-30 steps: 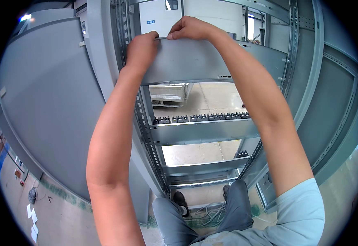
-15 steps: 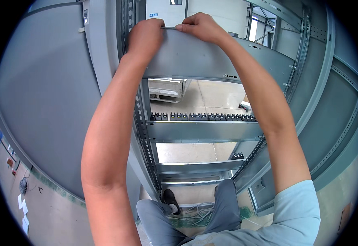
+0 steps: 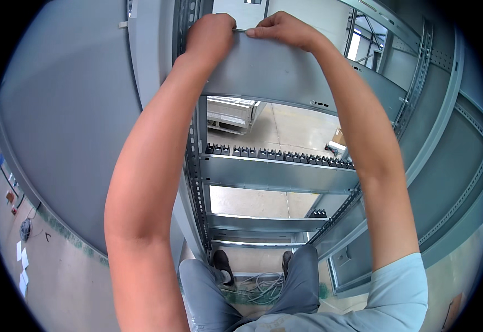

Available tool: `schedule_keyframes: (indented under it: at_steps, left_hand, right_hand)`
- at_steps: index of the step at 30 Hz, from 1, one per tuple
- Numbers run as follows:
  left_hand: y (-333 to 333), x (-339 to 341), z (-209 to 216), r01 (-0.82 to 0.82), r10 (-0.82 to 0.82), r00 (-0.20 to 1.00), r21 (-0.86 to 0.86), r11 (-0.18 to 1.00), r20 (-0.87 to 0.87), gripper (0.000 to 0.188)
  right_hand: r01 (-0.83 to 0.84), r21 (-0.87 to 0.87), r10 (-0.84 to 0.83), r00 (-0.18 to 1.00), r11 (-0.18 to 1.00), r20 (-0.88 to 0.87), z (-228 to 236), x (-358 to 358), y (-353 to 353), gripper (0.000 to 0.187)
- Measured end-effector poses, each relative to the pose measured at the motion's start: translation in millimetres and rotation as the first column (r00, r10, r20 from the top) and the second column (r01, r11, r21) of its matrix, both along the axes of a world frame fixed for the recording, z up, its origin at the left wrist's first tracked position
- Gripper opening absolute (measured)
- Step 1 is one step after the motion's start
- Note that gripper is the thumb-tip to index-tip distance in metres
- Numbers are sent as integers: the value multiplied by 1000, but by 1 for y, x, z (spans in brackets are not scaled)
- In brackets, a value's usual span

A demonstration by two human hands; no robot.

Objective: The person sits on a small stool and gathers a bundle of gray cables from the floor. They then route the cables through a metal rack, securing them with zip ties to the rack's interior structure.

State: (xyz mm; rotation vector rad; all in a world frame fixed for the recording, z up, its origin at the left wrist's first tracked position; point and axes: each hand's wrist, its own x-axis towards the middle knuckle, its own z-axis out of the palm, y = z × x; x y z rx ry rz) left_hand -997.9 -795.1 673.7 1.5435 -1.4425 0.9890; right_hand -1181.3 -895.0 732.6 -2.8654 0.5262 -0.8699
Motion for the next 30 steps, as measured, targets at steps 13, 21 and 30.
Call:
schedule_keyframes:
  at_steps: [13,21,30]
  left_hand:
    - [-1,-1,-1,-8,10,998,-40,999,61,23]
    - [2,-3,2,15,-15,1000,-9,1000,8,29]
    - [4,-3,7,-2,2,1000,36,999,-20,29]
  right_hand:
    - [57,59,-62,994,997,87,-3,7,-10,62]
    - [65,78,-71,994,995,82,-1,10,-7,61]
    - [67,-10,-67,997,998,27,-1,7,-2,69]
